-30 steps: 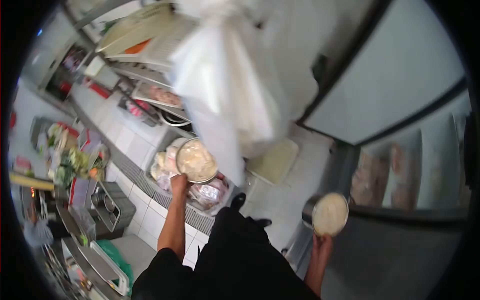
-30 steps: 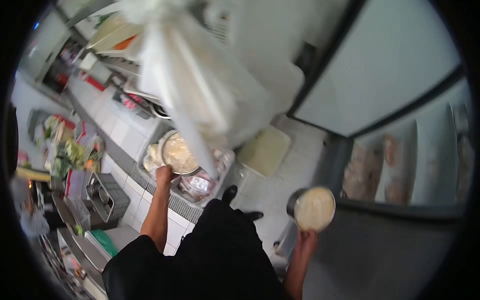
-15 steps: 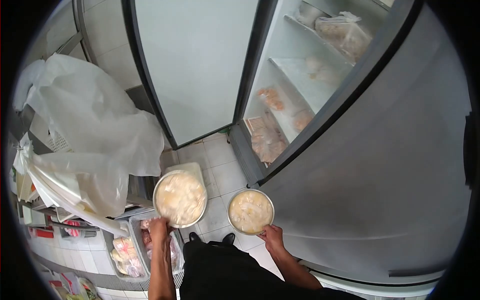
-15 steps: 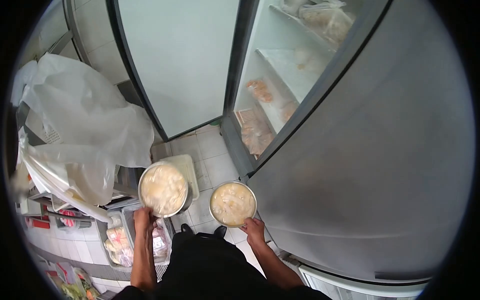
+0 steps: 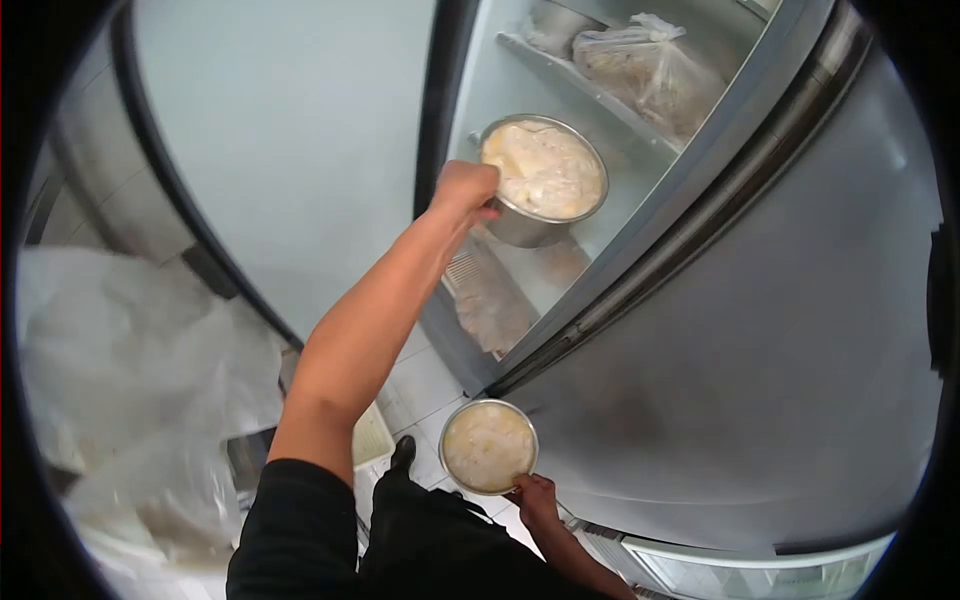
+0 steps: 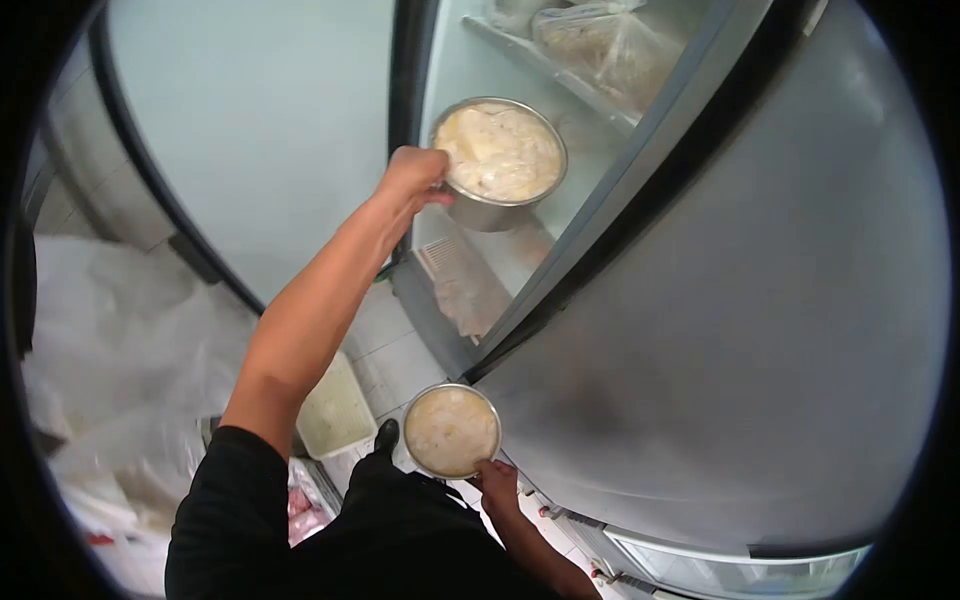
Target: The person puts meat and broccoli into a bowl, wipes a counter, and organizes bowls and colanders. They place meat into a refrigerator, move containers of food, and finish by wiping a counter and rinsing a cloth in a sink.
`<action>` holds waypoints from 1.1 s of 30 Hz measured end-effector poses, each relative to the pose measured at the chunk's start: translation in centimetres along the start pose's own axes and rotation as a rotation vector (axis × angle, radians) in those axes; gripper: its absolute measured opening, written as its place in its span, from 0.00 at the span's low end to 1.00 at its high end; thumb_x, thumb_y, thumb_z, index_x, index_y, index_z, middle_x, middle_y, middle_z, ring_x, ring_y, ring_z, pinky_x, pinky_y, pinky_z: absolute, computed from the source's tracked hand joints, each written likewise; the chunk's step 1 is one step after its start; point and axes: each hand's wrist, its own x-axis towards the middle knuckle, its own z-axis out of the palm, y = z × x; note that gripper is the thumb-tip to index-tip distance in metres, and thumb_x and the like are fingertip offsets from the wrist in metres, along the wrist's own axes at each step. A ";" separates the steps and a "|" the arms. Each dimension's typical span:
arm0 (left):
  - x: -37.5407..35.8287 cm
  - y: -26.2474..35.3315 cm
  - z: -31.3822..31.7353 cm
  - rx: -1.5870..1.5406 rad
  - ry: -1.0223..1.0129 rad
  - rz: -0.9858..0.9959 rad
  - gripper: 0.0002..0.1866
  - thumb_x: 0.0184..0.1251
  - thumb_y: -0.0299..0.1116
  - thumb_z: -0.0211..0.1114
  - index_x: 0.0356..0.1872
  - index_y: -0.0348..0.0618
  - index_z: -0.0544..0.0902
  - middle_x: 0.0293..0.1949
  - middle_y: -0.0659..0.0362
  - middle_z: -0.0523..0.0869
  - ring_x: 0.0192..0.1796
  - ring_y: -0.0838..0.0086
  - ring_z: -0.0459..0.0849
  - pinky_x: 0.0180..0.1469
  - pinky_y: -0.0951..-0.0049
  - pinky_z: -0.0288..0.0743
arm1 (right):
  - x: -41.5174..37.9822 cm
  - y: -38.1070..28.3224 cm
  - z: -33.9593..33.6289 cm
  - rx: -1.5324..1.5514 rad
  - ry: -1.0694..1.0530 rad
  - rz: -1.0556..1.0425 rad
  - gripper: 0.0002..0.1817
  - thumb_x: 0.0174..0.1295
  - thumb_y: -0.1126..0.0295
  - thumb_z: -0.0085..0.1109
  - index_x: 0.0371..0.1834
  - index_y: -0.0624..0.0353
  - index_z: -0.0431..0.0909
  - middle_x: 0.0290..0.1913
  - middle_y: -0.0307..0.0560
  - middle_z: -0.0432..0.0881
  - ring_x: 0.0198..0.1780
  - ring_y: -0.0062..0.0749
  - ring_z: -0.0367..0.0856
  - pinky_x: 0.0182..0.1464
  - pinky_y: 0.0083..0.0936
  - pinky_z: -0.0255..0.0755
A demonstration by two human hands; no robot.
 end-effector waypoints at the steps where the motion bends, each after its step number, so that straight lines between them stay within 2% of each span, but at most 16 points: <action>1: 3.0 0.1 2.3 0.055 -0.012 -0.002 0.12 0.49 0.25 0.57 0.32 0.24 0.80 0.27 0.49 0.81 0.24 0.65 0.81 0.22 0.66 0.78 | 0.2 -0.8 1.4 -0.022 -0.001 -0.021 0.04 0.52 0.79 0.56 0.23 0.64 0.71 0.20 0.41 0.71 0.24 0.28 0.75 0.41 0.36 0.82; 3: 8.3 -0.1 7.4 0.113 -0.025 -0.032 0.13 0.50 0.26 0.57 0.33 0.24 0.81 0.28 0.48 0.82 0.24 0.64 0.82 0.23 0.66 0.78 | 1.6 -1.2 2.6 -0.003 0.019 0.011 0.03 0.54 0.78 0.55 0.27 0.68 0.75 0.26 0.47 0.78 0.25 0.28 0.77 0.41 0.29 0.80; 5: 11.0 0.0 11.4 0.172 -0.026 -0.054 0.14 0.50 0.27 0.58 0.33 0.24 0.81 0.28 0.47 0.83 0.25 0.63 0.83 0.24 0.67 0.79 | 1.6 -2.4 4.3 0.011 0.014 0.019 0.08 0.57 0.76 0.55 0.34 0.73 0.77 0.33 0.53 0.82 0.30 0.33 0.82 0.40 0.29 0.80; 7: 13.6 -0.5 15.1 0.313 -0.087 -0.146 0.14 0.50 0.28 0.58 0.34 0.27 0.82 0.29 0.47 0.85 0.25 0.62 0.85 0.28 0.67 0.80 | 1.5 -4.6 6.5 0.060 0.024 0.008 0.08 0.59 0.75 0.56 0.33 0.72 0.79 0.33 0.50 0.83 0.30 0.30 0.81 0.37 0.24 0.77; 12: 21.8 -6.7 26.8 0.141 -0.221 -0.140 0.15 0.51 0.31 0.58 0.37 0.31 0.82 0.31 0.46 0.85 0.26 0.58 0.86 0.30 0.68 0.80 | 2.4 -8.2 9.5 0.089 0.117 0.018 0.05 0.58 0.76 0.55 0.29 0.68 0.78 0.27 0.46 0.81 0.29 0.27 0.80 0.37 0.26 0.76; 14: 26.4 -11.1 31.6 0.471 -0.266 0.290 0.18 0.53 0.34 0.59 0.42 0.31 0.81 0.37 0.44 0.85 0.34 0.57 0.86 0.34 0.66 0.79 | 1.5 -10.5 11.6 0.116 0.153 -0.010 0.06 0.58 0.76 0.55 0.27 0.67 0.78 0.24 0.43 0.79 0.24 0.24 0.75 0.36 0.25 0.76; 15: 26.1 -10.9 31.9 0.469 -0.287 0.287 0.18 0.53 0.34 0.59 0.42 0.31 0.81 0.37 0.44 0.85 0.34 0.57 0.86 0.34 0.66 0.79 | 1.5 -11.5 12.4 0.128 0.170 -0.010 0.06 0.58 0.76 0.55 0.27 0.67 0.78 0.24 0.43 0.79 0.24 0.24 0.75 0.36 0.25 0.76; 17: 24.0 -9.0 30.0 0.064 -0.533 0.257 0.24 0.56 0.39 0.60 0.51 0.32 0.77 0.44 0.45 0.84 0.46 0.57 0.84 0.41 0.58 0.79 | 1.3 -13.1 13.9 0.067 0.232 -0.032 0.06 0.58 0.77 0.55 0.25 0.66 0.78 0.22 0.41 0.76 0.22 0.22 0.72 0.36 0.25 0.76; 18: 23.1 -5.7 27.6 0.238 -0.682 -0.015 0.27 0.58 0.45 0.60 0.57 0.40 0.75 0.52 0.48 0.81 0.54 0.60 0.79 0.47 0.52 0.77 | 2.4 -14.6 15.3 0.159 0.211 -0.043 0.06 0.57 0.77 0.55 0.23 0.64 0.77 0.20 0.40 0.75 0.22 0.22 0.72 0.35 0.25 0.76; 21: 22.7 -1.3 21.8 0.619 -0.873 0.036 0.29 0.60 0.50 0.59 0.60 0.48 0.74 0.56 0.51 0.79 0.55 0.60 0.78 0.46 0.48 0.77 | 4.5 -16.8 16.5 0.091 0.194 -0.108 0.05 0.56 0.78 0.55 0.22 0.62 0.75 0.20 0.40 0.73 0.23 0.23 0.72 0.36 0.28 0.77; 22: 23.0 0.5 20.2 0.624 -0.874 0.038 0.29 0.60 0.50 0.59 0.60 0.48 0.74 0.56 0.51 0.79 0.55 0.60 0.78 0.46 0.48 0.77 | 4.6 -18.4 17.4 0.123 0.203 -0.121 0.06 0.55 0.77 0.55 0.22 0.61 0.75 0.19 0.40 0.72 0.22 0.24 0.72 0.36 0.30 0.77; 26: 28.4 3.4 16.2 1.036 -0.926 0.724 0.30 0.61 0.54 0.59 0.62 0.53 0.73 0.59 0.55 0.77 0.57 0.62 0.77 0.48 0.61 0.78 | 6.4 -24.2 19.5 0.174 0.153 -0.211 0.05 0.55 0.77 0.53 0.22 0.61 0.72 0.21 0.40 0.69 0.24 0.27 0.72 0.37 0.37 0.79; 28: 23.4 8.3 10.8 1.093 -0.766 0.663 0.28 0.62 0.51 0.59 0.61 0.50 0.74 0.56 0.52 0.79 0.56 0.63 0.78 0.50 0.66 0.76 | 6.9 -27.3 21.4 0.263 0.140 -0.258 0.04 0.55 0.77 0.53 0.24 0.61 0.71 0.23 0.39 0.68 0.25 0.27 0.71 0.35 0.34 0.79; 29: 22.3 8.1 8.4 0.932 -0.757 0.623 0.26 0.64 0.48 0.59 0.60 0.46 0.75 0.55 0.52 0.80 0.55 0.64 0.78 0.54 0.68 0.72 | 7.1 -28.7 22.2 0.316 0.134 -0.282 0.04 0.55 0.77 0.54 0.24 0.61 0.71 0.23 0.38 0.68 0.24 0.25 0.70 0.33 0.30 0.79; 30: 21.3 7.8 6.0 0.774 -0.742 0.584 0.24 0.66 0.45 0.58 0.58 0.42 0.76 0.54 0.52 0.80 0.55 0.64 0.77 0.57 0.70 0.69 | 7.7 -29.8 22.8 0.340 0.124 -0.322 0.04 0.55 0.77 0.53 0.24 0.61 0.70 0.24 0.38 0.67 0.25 0.25 0.70 0.34 0.32 0.81; 33: 14.1 5.1 -1.4 0.506 -0.635 0.406 0.21 0.66 0.40 0.58 0.56 0.38 0.76 0.50 0.55 0.81 0.51 0.73 0.79 0.53 0.74 0.71 | 9.5 -33.1 23.8 0.409 0.129 -0.376 0.04 0.56 0.77 0.49 0.25 0.61 0.68 0.25 0.41 0.65 0.26 0.30 0.70 0.40 0.41 0.83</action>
